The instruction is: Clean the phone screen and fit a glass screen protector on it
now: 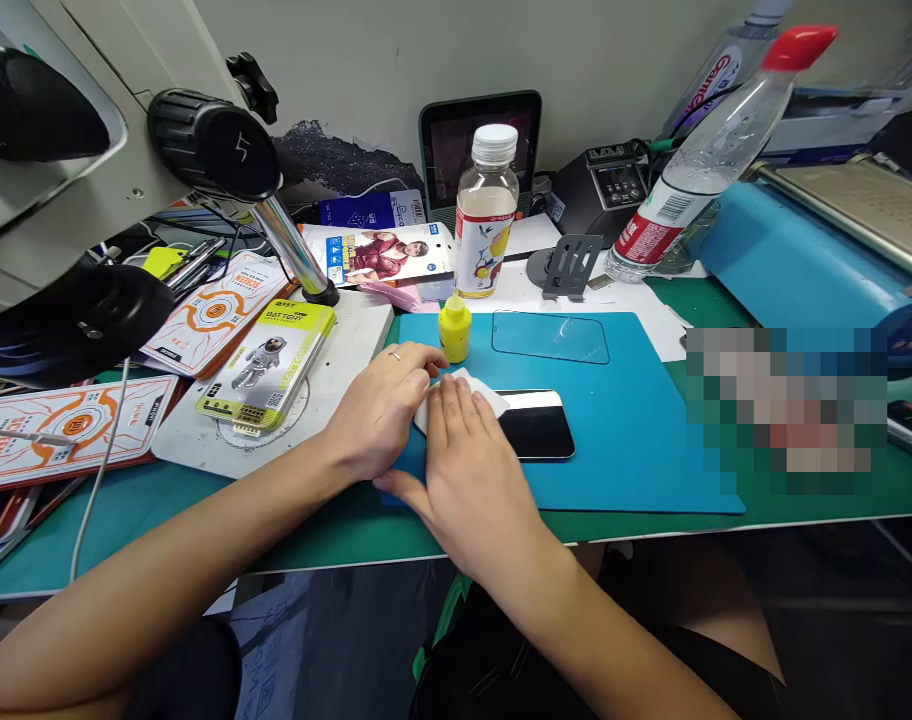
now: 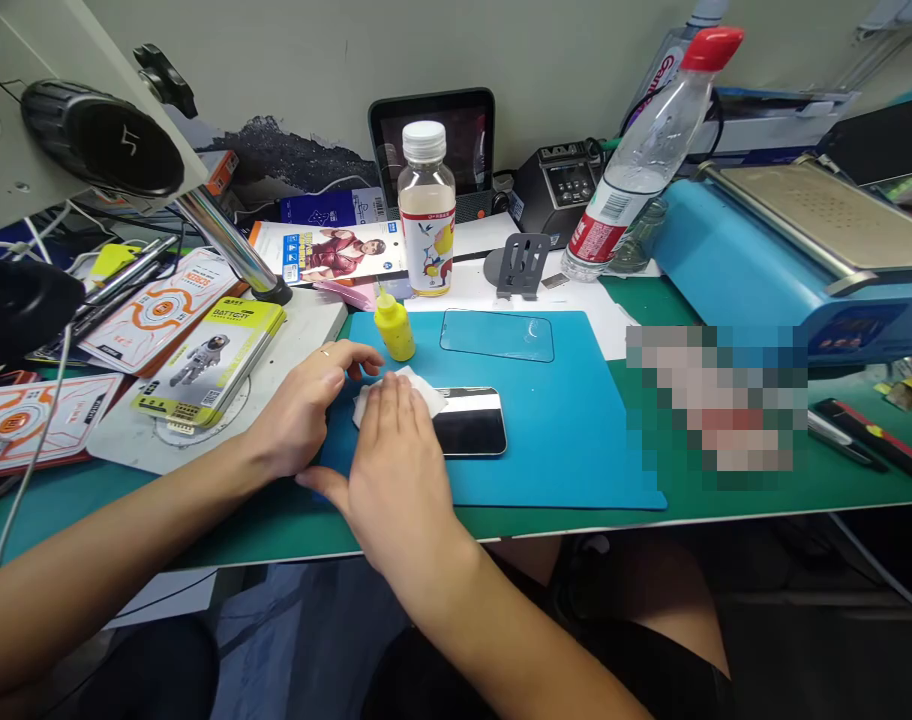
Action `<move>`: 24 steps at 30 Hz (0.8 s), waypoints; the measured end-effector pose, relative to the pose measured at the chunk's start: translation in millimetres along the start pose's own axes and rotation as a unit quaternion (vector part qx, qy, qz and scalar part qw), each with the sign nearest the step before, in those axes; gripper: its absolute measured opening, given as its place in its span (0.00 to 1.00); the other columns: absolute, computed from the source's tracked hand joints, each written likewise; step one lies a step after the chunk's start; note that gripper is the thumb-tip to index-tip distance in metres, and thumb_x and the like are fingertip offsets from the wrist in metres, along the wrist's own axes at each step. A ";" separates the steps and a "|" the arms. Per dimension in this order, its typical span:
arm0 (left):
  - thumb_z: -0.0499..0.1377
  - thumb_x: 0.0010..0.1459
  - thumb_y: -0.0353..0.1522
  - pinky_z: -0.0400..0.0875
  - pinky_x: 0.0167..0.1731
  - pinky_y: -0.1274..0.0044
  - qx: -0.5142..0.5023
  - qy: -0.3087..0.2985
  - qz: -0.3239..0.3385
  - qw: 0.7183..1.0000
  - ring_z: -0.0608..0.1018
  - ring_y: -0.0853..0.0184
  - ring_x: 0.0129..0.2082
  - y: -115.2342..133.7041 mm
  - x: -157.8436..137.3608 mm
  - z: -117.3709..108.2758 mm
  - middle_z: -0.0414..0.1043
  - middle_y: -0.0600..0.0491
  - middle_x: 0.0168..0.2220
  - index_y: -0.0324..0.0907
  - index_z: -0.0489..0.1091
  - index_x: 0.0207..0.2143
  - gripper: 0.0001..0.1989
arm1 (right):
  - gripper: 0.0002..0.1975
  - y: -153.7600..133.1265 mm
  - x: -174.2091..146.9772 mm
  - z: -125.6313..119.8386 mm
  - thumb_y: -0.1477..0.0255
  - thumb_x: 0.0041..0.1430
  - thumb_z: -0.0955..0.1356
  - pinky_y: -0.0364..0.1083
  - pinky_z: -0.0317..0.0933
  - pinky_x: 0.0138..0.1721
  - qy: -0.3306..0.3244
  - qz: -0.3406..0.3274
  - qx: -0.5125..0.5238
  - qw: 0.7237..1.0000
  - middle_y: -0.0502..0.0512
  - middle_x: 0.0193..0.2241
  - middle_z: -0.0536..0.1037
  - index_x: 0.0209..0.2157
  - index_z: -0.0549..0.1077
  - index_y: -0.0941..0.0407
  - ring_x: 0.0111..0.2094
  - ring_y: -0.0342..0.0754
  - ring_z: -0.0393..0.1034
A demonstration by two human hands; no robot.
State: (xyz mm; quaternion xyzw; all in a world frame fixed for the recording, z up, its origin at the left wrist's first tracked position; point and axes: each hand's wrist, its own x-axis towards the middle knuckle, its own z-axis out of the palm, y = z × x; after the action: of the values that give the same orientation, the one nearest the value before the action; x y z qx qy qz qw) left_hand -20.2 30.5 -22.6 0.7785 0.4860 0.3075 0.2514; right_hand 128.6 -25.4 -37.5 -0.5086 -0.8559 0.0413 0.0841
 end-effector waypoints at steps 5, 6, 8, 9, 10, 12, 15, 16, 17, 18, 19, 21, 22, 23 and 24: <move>0.39 0.70 0.39 0.70 0.48 0.63 0.016 -0.013 0.006 1.000 0.75 0.58 0.43 -1.2 -0.3 -0.7 0.76 0.48 0.43 0.41 0.70 0.47 0.22 | 0.54 -6.6 -11.0 4.9 0.41 0.66 0.58 0.59 0.48 0.73 0.010 -0.047 0.010 0.999 0.80 0.71 0.55 0.70 0.56 0.77 0.74 0.67 0.47; 0.39 0.71 0.39 0.70 0.49 0.64 0.021 -0.017 0.010 1.000 0.75 0.58 0.44 -1.2 -0.5 -1.1 0.76 0.48 0.43 0.41 0.70 0.47 0.23 | 0.53 -5.6 -16.1 5.9 0.41 0.66 0.58 0.59 0.49 0.72 0.013 -0.057 0.009 0.998 0.80 0.71 0.56 0.70 0.56 0.76 0.74 0.66 0.48; 0.38 0.71 0.39 0.71 0.49 0.64 0.029 -0.025 0.016 0.999 0.75 0.58 0.44 -1.0 -1.0 -1.9 0.76 0.48 0.43 0.41 0.70 0.47 0.23 | 0.52 -2.6 -27.4 7.5 0.41 0.66 0.58 0.58 0.52 0.71 0.018 -0.078 0.006 0.997 0.79 0.71 0.57 0.69 0.58 0.75 0.73 0.66 0.51; 0.38 0.71 0.39 0.71 0.49 0.65 0.033 -0.029 0.017 0.999 0.75 0.58 0.44 -0.8 -1.2 -2.3 0.76 0.48 0.43 0.41 0.70 0.47 0.23 | 0.52 -0.5 -33.5 7.9 0.41 0.66 0.58 0.58 0.54 0.71 0.025 -0.088 0.004 0.996 0.78 0.71 0.58 0.69 0.59 0.75 0.72 0.65 0.53; 0.38 0.72 0.38 0.71 0.49 0.65 0.037 -0.032 0.018 0.999 0.75 0.59 0.45 -0.7 -1.5 -2.6 0.76 0.48 0.43 0.42 0.70 0.47 0.23 | 0.51 2.0 -39.7 7.9 0.41 0.66 0.58 0.58 0.55 0.70 0.032 -0.097 0.001 0.995 0.78 0.70 0.58 0.68 0.60 0.75 0.72 0.65 0.55; 0.38 0.71 0.37 0.70 0.49 0.66 0.046 -0.038 0.018 0.998 0.75 0.59 0.45 -0.5 -1.7 -2.6 0.76 0.48 0.44 0.42 0.70 0.48 0.22 | 0.51 8.7 -51.9 6.1 0.41 0.65 0.58 0.57 0.57 0.69 0.047 -0.110 -0.007 0.993 0.78 0.70 0.60 0.68 0.62 0.74 0.71 0.65 0.57; 0.38 0.72 0.37 0.70 0.48 0.65 0.051 -0.046 0.023 0.997 0.74 0.59 0.44 -0.1 -1.4 -1.9 0.76 0.48 0.44 0.41 0.70 0.48 0.23 | 0.49 24.6 -66.7 -1.2 0.41 0.66 0.58 0.56 0.61 0.67 0.053 -0.115 -0.027 0.992 0.76 0.69 0.62 0.67 0.64 0.72 0.70 0.64 0.61; 0.38 0.72 0.37 0.69 0.49 0.65 0.050 -0.050 0.024 0.997 0.74 0.59 0.44 0.2 -1.3 -1.7 0.76 0.48 0.44 0.41 0.70 0.48 0.23 | 0.48 31.5 -69.8 -4.3 0.42 0.67 0.58 0.57 0.63 0.66 0.052 -0.114 -0.039 0.991 0.76 0.69 0.62 0.67 0.65 0.72 0.69 0.64 0.62; 0.38 0.72 0.37 0.69 0.49 0.65 0.047 -0.053 0.025 0.997 0.74 0.59 0.45 0.5 -1.1 -1.5 0.76 0.48 0.45 0.41 0.70 0.48 0.23 | 0.47 38.7 -71.7 -7.3 0.43 0.68 0.58 0.57 0.65 0.64 0.054 -0.113 -0.053 0.991 0.77 0.69 0.63 0.66 0.65 0.72 0.68 0.64 0.63; 0.38 0.72 0.37 0.69 0.49 0.65 0.044 -0.056 0.024 0.997 0.74 0.59 0.46 0.8 -1.0 -1.6 0.75 0.48 0.45 0.41 0.70 0.48 0.23 | 0.47 46.0 -72.7 -10.0 0.44 0.68 0.58 0.58 0.66 0.63 0.057 -0.110 -0.068 0.990 0.78 0.68 0.63 0.66 0.65 0.73 0.68 0.65 0.63; 0.38 0.72 0.37 0.68 0.50 0.65 0.043 -0.058 0.022 0.997 0.73 0.59 0.46 1.0 -1.0 -1.7 0.75 0.48 0.46 0.41 0.70 0.48 0.22 | 0.46 53.0 -73.2 -12.1 0.45 0.69 0.58 0.59 0.66 0.63 0.060 -0.104 -0.081 0.989 0.79 0.68 0.63 0.66 0.65 0.74 0.68 0.66 0.64; 0.38 0.72 0.37 0.68 0.49 0.64 0.041 -0.062 0.015 0.997 0.73 0.58 0.47 0.8 -1.0 -2.4 0.75 0.48 0.46 0.41 0.70 0.48 0.22 | 0.45 64.5 -74.6 -14.2 0.47 0.71 0.58 0.62 0.66 0.63 0.066 -0.094 -0.099 0.989 0.82 0.68 0.62 0.66 0.64 0.76 0.68 0.68 0.63; 0.38 0.72 0.37 0.68 0.49 0.64 0.042 -0.063 0.013 0.997 0.73 0.58 0.46 0.5 -1.1 -2.8 0.75 0.48 0.46 0.41 0.70 0.48 0.22 | 0.45 68.6 -76.5 -14.3 0.47 0.71 0.57 0.63 0.66 0.63 0.068 -0.088 -0.103 0.988 0.82 0.68 0.62 0.66 0.63 0.76 0.68 0.68 0.63; 0.38 0.72 0.37 0.68 0.49 0.64 0.042 -0.064 0.011 0.997 0.73 0.58 0.46 0.0 -1.3 -3.1 0.75 0.48 0.45 0.42 0.70 0.48 0.22 | 0.45 71.7 -79.5 -13.9 0.48 0.71 0.57 0.63 0.65 0.63 0.070 -0.082 -0.105 0.989 0.82 0.68 0.62 0.66 0.63 0.76 0.68 0.69 0.62; 0.38 0.72 0.37 0.68 0.49 0.64 0.043 -0.064 0.010 0.997 0.73 0.58 0.46 -0.4 -1.4 -3.3 0.75 0.48 0.45 0.42 0.70 0.48 0.22 | 0.45 73.7 -83.6 -13.3 0.48 0.71 0.57 0.64 0.65 0.63 0.070 -0.076 -0.105 0.989 0.82 0.69 0.62 0.67 0.62 0.76 0.69 0.68 0.61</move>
State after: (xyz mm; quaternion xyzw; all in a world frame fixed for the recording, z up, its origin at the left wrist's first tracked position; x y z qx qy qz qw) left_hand -23.3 29.8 -21.0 0.8116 0.4737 0.2384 0.2451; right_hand 233.9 -63.6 -44.5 -0.4495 -0.8838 -0.0908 0.0930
